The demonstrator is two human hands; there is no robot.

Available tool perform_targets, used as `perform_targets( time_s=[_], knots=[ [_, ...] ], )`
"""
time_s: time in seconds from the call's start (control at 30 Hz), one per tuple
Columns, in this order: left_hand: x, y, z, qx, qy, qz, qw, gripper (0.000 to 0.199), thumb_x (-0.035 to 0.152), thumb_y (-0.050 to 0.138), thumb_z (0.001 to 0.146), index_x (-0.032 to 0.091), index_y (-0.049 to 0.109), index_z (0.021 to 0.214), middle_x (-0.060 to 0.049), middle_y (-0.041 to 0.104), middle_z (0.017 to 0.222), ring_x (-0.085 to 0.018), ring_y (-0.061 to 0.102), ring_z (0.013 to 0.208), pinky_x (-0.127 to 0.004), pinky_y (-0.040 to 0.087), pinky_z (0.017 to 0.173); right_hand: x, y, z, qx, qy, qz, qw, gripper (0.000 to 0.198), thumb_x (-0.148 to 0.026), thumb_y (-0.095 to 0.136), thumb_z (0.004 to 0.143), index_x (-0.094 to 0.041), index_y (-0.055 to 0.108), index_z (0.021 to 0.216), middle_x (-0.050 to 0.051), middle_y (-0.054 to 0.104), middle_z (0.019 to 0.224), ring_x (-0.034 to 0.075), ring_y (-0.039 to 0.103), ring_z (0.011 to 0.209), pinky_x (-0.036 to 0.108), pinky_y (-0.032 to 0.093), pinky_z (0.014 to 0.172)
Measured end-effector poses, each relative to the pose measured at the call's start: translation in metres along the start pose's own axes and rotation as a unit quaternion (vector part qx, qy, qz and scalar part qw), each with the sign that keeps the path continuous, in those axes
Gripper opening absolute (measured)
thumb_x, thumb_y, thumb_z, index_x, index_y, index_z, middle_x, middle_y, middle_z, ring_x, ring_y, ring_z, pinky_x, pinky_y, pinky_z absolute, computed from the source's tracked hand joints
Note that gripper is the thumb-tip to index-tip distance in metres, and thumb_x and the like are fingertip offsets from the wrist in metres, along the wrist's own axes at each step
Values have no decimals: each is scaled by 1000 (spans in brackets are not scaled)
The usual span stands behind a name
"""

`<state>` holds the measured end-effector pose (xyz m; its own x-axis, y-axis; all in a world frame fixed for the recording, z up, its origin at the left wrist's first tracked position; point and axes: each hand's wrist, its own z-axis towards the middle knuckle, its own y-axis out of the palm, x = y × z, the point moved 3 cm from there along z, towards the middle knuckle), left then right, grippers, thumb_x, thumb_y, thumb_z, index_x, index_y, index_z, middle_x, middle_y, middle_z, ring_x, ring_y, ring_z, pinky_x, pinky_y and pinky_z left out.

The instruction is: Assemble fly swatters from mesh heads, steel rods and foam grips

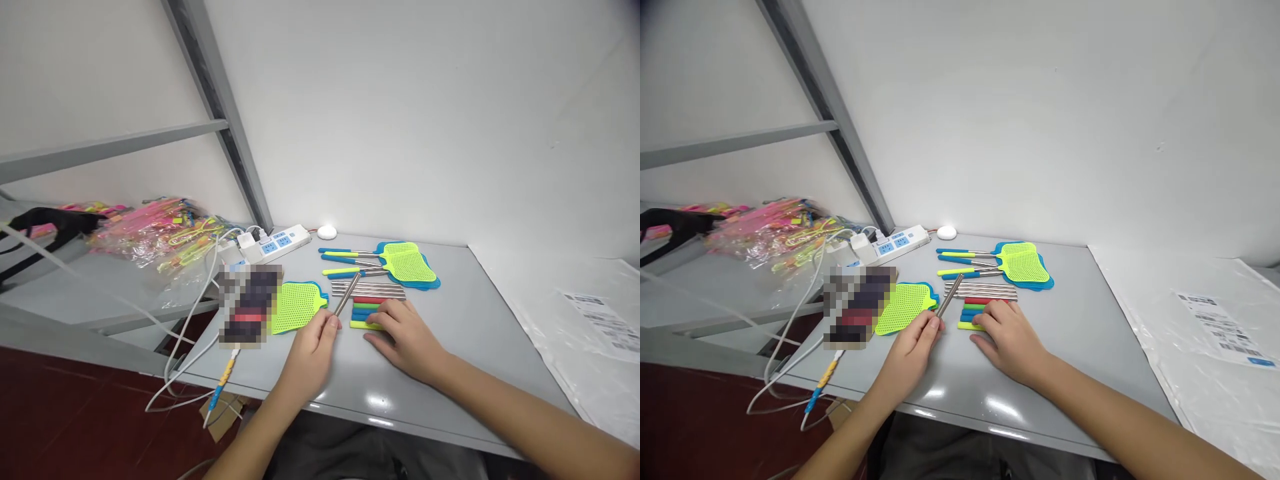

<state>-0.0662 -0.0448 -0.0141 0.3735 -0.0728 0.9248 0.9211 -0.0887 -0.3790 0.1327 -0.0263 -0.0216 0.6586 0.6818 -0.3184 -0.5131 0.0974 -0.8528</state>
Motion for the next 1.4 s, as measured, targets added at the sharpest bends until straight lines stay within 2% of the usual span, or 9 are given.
perform_targets(
  time_s=[0.2,0.63,0.83,0.9,0.97,1.03,1.1,1.2,1.4],
  knots=[
    [3,1,-3,-20,5,44,999,30,41,37,100,22,51,82,3,52,74,-15,51,73,-26,37,68,5,-2,2,7,4,7,1000,5,-22,58,91,-20,62,93,5,58,88,20,53,85,36,36,77],
    [0,4,-4,-26,18,74,997,28,39,41,100,22,50,81,4,47,67,-13,46,64,-25,33,60,5,-3,0,10,19,14,1000,4,-21,57,91,-20,61,93,3,57,87,19,52,85,36,32,76],
    [7,-3,-5,60,70,64,994,23,36,42,99,21,57,91,2,55,72,-14,51,64,-25,37,60,5,-3,1,12,30,21,999,5,-18,59,88,-21,61,92,3,57,88,18,53,85,36,32,78],
    [20,-8,4,81,98,86,988,23,35,41,100,21,58,93,1,59,78,-15,54,70,-26,40,63,5,-3,1,13,35,27,999,7,-17,60,87,-21,61,93,3,57,90,19,53,86,37,32,78],
    [37,-11,22,76,137,140,978,21,33,42,100,22,59,97,-1,62,85,-17,57,80,-27,42,70,5,-4,1,18,39,39,998,9,-19,62,86,-21,60,94,3,57,91,19,53,87,37,33,79],
    [54,-11,46,42,191,231,953,23,32,41,100,22,61,101,-3,64,94,-20,56,90,-31,42,80,5,-6,1,25,40,53,997,12,-21,64,84,-22,60,96,3,57,91,20,53,88,38,33,79],
    [64,-10,72,28,208,332,919,27,33,40,100,22,64,102,-6,63,99,-23,54,97,-35,40,85,5,-9,1,38,37,66,996,14,-21,64,85,-22,59,98,3,56,91,19,53,86,37,33,78],
    [64,-3,105,-35,190,431,881,28,34,44,98,23,69,92,-7,61,93,-25,53,94,-37,40,79,5,-14,0,63,30,72,995,13,-19,60,88,-22,58,100,3,56,90,19,53,83,37,34,76],
    [51,15,131,-78,188,448,870,27,33,49,96,24,70,80,-5,58,87,-24,53,90,-37,36,77,15,-18,3,98,43,68,992,13,-17,54,91,-22,57,102,3,56,91,19,52,84,38,34,78]
  ],
)
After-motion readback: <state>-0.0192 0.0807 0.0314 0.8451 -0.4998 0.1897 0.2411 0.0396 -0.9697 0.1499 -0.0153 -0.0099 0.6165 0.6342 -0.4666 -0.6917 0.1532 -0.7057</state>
